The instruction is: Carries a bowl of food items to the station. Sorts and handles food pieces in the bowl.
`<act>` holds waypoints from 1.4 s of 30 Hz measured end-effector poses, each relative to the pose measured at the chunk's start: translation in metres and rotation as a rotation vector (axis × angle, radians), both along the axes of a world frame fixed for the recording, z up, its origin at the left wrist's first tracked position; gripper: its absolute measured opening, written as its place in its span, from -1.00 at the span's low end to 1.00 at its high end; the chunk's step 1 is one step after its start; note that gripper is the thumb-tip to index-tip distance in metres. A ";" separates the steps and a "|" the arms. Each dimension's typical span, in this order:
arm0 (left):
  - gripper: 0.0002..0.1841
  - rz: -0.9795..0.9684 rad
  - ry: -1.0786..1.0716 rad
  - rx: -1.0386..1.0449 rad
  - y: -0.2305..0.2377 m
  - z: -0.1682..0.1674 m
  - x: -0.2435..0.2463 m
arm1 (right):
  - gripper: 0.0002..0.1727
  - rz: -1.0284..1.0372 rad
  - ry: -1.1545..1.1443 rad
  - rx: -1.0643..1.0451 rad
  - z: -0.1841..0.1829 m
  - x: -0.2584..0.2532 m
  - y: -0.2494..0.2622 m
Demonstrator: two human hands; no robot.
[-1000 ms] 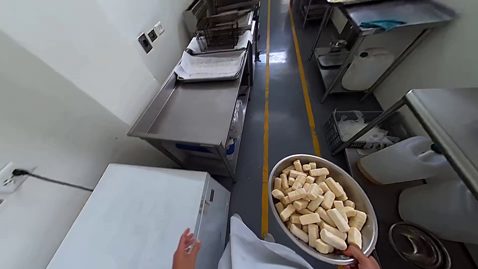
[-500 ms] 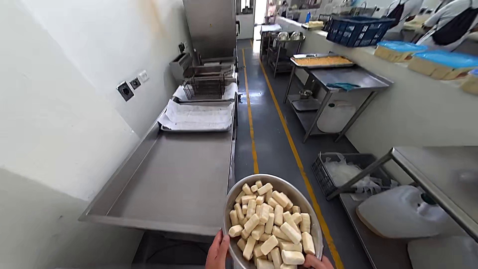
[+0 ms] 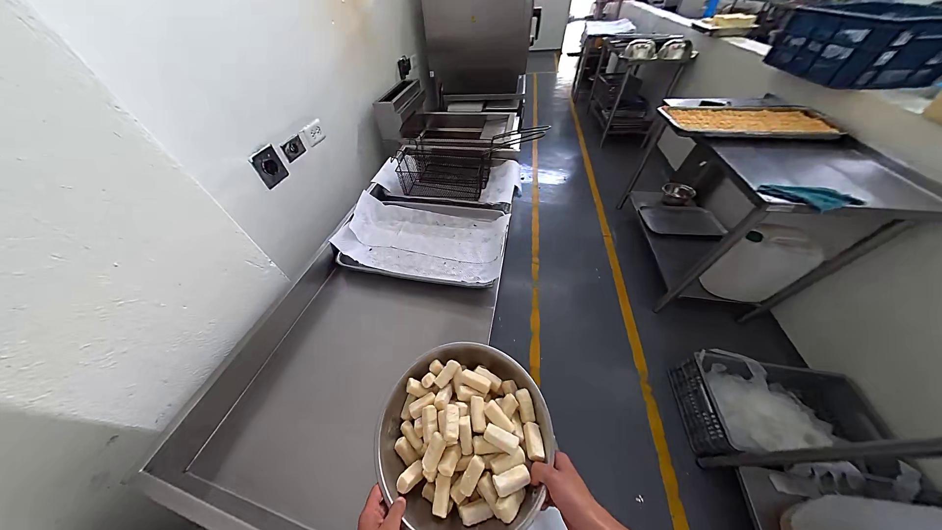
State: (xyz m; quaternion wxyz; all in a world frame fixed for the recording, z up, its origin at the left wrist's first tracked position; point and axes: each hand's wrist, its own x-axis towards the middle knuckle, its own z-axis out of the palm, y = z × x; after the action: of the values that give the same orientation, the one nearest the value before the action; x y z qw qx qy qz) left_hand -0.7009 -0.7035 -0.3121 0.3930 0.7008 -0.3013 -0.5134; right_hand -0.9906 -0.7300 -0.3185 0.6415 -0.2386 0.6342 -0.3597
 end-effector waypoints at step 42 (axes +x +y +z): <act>-0.62 0.933 -0.159 0.009 -0.190 -0.018 -0.091 | -0.63 1.909 0.240 -1.239 0.035 0.103 -0.401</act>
State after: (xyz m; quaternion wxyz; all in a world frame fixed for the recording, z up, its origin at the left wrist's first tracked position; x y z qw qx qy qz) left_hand -0.7922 -0.8937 -0.3302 0.5543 0.8002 0.0189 -0.2282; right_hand -0.8875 -1.1311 -0.2836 0.3605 -0.9308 -0.0349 0.0486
